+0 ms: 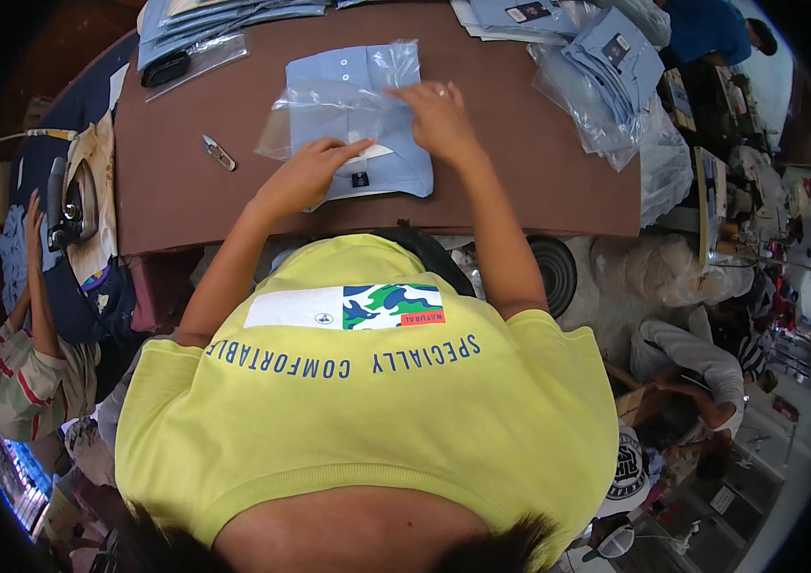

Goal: The person packages folded shirts into plastic bags. The person takes a folded shirt from a stack, places it into a clear plastic bag, seals the bag with adhesive tape, and places the packaged shirt onto a separate stack.

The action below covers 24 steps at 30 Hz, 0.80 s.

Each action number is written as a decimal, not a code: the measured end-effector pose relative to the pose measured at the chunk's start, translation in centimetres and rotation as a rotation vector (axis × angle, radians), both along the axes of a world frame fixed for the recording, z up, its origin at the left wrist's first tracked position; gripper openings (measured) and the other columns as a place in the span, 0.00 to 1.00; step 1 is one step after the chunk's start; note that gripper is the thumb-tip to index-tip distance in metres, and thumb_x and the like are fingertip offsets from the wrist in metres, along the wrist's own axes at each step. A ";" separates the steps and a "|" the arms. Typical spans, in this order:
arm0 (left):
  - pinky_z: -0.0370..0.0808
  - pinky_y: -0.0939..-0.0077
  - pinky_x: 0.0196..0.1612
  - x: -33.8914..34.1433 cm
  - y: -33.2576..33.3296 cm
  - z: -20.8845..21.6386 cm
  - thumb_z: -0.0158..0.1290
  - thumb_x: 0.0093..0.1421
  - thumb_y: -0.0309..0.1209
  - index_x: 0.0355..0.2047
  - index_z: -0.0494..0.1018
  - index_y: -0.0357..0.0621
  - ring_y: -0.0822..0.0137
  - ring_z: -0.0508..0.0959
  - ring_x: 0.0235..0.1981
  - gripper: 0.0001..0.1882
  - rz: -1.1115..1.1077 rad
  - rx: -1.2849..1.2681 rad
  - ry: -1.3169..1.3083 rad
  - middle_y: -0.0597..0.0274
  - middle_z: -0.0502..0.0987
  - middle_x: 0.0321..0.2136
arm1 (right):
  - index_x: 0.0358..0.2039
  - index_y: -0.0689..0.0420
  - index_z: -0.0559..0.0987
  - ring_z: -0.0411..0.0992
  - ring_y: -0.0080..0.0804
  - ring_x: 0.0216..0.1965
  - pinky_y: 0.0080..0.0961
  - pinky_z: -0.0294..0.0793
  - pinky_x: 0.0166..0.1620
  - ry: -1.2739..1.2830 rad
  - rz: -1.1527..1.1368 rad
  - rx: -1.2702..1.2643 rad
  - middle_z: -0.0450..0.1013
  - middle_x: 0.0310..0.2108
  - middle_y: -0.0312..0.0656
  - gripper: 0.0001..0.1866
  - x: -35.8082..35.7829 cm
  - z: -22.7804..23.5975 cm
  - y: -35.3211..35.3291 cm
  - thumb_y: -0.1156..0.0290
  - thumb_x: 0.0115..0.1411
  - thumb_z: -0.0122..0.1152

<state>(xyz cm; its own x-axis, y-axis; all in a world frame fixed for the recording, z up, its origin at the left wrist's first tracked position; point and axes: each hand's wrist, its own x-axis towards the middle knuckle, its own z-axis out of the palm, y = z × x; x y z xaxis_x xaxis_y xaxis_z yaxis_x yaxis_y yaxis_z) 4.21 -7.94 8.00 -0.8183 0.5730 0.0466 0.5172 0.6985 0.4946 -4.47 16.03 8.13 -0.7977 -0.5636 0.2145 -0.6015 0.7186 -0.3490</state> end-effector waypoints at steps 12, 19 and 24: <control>0.72 0.67 0.42 1.7 -1.5 -6.3 0.60 0.47 0.24 0.37 0.74 0.40 0.55 0.73 0.40 0.15 0.417 0.446 -0.030 0.57 0.73 0.38 | 0.39 0.44 0.79 0.61 0.37 0.53 0.40 0.60 0.52 0.200 -0.024 -0.056 0.65 0.51 0.33 0.17 5.1 -0.4 -0.2 0.70 0.46 0.64; 0.73 0.71 0.42 1.5 -2.4 -5.4 0.59 0.51 0.26 0.41 0.75 0.40 0.61 0.76 0.37 0.15 0.376 0.465 -0.105 0.57 0.74 0.38 | 0.35 0.42 0.82 0.67 0.34 0.42 0.32 0.64 0.46 0.304 0.159 -0.265 0.72 0.40 0.31 0.15 6.3 -1.0 1.5 0.75 0.44 0.64; 0.74 0.73 0.40 1.4 -1.1 -5.2 0.62 0.48 0.29 0.39 0.76 0.39 0.64 0.77 0.34 0.16 0.507 0.407 -0.078 0.57 0.75 0.37 | 0.33 0.48 0.82 0.68 0.33 0.35 0.28 0.68 0.40 0.234 0.095 -0.375 0.73 0.37 0.33 0.15 6.4 -3.4 3.5 0.79 0.44 0.63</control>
<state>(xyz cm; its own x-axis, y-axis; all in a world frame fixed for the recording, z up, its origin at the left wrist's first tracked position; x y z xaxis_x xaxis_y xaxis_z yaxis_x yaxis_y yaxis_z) 5.63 -9.00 2.75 -0.9920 0.0644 0.1085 0.1255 0.5952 0.7938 1.88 19.48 4.72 -0.6518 -0.4808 0.5865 -0.7525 0.5060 -0.4214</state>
